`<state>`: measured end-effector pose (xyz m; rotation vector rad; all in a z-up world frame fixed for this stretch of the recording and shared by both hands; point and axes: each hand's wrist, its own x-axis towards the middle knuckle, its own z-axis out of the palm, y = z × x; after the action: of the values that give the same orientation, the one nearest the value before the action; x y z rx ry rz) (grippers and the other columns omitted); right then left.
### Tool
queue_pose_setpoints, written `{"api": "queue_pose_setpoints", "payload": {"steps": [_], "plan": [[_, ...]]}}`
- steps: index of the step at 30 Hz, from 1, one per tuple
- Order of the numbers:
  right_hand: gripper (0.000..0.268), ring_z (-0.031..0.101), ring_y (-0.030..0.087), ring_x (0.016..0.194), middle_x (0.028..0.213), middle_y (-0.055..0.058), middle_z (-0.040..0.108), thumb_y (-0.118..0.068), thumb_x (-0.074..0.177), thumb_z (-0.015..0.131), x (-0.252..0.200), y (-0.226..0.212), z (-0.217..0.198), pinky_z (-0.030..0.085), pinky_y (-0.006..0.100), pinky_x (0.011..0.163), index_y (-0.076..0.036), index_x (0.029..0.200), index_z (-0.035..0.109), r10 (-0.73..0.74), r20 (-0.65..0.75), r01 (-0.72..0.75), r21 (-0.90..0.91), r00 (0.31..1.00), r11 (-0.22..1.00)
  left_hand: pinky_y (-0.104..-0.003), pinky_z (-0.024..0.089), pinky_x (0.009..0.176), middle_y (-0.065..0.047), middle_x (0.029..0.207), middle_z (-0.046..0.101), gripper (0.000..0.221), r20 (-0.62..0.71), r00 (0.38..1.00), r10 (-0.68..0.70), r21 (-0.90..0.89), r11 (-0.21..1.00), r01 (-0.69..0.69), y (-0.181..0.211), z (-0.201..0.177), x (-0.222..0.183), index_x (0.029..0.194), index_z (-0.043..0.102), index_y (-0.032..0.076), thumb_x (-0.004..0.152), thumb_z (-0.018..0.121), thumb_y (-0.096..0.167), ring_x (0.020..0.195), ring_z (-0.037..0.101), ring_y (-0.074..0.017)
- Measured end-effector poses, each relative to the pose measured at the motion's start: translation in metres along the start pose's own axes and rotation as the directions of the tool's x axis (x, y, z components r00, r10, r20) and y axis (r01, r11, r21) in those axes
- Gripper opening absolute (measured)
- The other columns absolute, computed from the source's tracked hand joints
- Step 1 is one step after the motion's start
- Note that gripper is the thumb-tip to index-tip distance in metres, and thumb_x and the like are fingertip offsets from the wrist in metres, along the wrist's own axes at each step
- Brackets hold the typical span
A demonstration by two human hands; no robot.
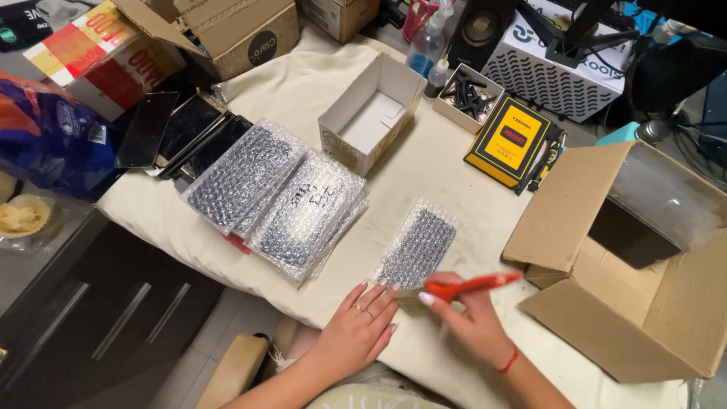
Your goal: The person cleans various mobile phone components, including screens and a back panel, by using a brush to wipe away dust and then places them into a cardboard box.
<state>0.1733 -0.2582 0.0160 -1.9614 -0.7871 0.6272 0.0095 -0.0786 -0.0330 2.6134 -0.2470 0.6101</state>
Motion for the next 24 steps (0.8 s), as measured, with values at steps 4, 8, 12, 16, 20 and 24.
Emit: {"api": "queue_pose_setpoints", "payload": {"steps": [4, 8, 12, 16, 20, 24], "plan": [[0.020, 0.064, 0.014, 0.058, 0.107, 0.003, 0.075, -0.018, 0.089, 0.073, 0.028, 0.013, -0.027, 0.055, 0.026, 0.055, -0.001, 0.100, 0.074, 0.080, 0.001, -0.079, 0.193, 0.997, 0.978, -0.053, 0.037, 0.114, -0.017, 0.145, 0.061, 0.037, -0.004, 1.000, 0.010, 0.020, 1.000, -0.010, -0.001, 0.003, -0.001, 0.133, 0.063, -0.001, 0.105, 0.055, 0.022, 0.133, 0.056, -0.0352], [0.020, 0.061, 0.014, 0.074, 0.097, 0.002, 0.071, -0.024, 0.095, 0.068, 0.056, 0.030, -0.047, 0.050, 0.028, 0.070, -0.008, 0.108, 0.070, 0.038, -0.234, -0.023, 0.065, 0.972, 0.998, -0.053, 0.037, 0.114, -0.017, 0.144, 0.061, 0.036, -0.002, 1.000, 0.004, 0.014, 1.000, -0.004, 0.000, 0.002, 0.001, 0.131, 0.064, -0.001, 0.106, 0.055, 0.023, 0.133, 0.056, -0.0358], [0.014, 0.064, 0.028, 0.100, 0.105, 0.016, 0.067, -0.010, 0.106, 0.059, 0.073, 0.033, -0.046, 0.051, 0.037, 0.093, 0.001, 0.114, 0.064, -0.529, -0.446, 0.354, -0.418, 0.722, 0.836, -0.052, 0.040, 0.110, -0.017, 0.134, 0.066, 0.034, -0.045, 0.998, -0.035, 0.017, 0.999, 0.036, 0.006, 0.004, 0.010, 0.125, 0.067, -0.001, 0.104, 0.059, 0.024, 0.126, 0.059, -0.0360], [0.020, 0.067, 0.033, 0.109, 0.115, 0.018, 0.069, 0.001, 0.101, 0.063, 0.067, 0.053, -0.031, 0.055, 0.040, 0.101, 0.003, 0.121, 0.062, -0.635, -0.479, 0.431, -0.474, 0.605, 0.768, -0.050, 0.046, 0.096, -0.017, 0.128, 0.064, 0.031, -0.102, 0.976, -0.190, -0.082, 0.980, 0.182, 0.002, 0.011, 0.037, 0.119, 0.066, 0.003, 0.100, 0.060, 0.026, 0.119, 0.059, -0.0381], [0.017, 0.070, 0.032, 0.106, 0.113, 0.017, 0.070, -0.001, 0.099, 0.067, 0.070, 0.053, -0.026, 0.057, 0.041, 0.096, -0.001, 0.117, 0.066, -0.611, -0.554, 0.461, -0.402, 0.566, 0.791, -0.053, 0.045, 0.096, -0.022, 0.128, 0.060, 0.066, 0.011, 0.857, -0.515, -0.065, 0.855, 0.514, -0.029, 0.030, 0.084, 0.143, 0.050, 0.002, 0.094, 0.067, 0.042, 0.115, 0.059, -0.0422], [0.020, 0.072, 0.033, 0.103, 0.112, 0.016, 0.070, -0.001, 0.098, 0.070, 0.065, 0.051, -0.026, 0.058, 0.044, 0.092, -0.005, 0.117, 0.065, -0.610, -0.637, 0.467, -0.406, 0.471, 0.785, -0.050, 0.043, 0.097, -0.009, 0.104, 0.066, 0.063, 0.203, 0.724, -0.659, -0.100, 0.722, 0.685, -0.062, 0.046, 0.129, 0.127, 0.058, 0.009, 0.084, 0.076, 0.051, 0.111, 0.064, -0.0366]]}}
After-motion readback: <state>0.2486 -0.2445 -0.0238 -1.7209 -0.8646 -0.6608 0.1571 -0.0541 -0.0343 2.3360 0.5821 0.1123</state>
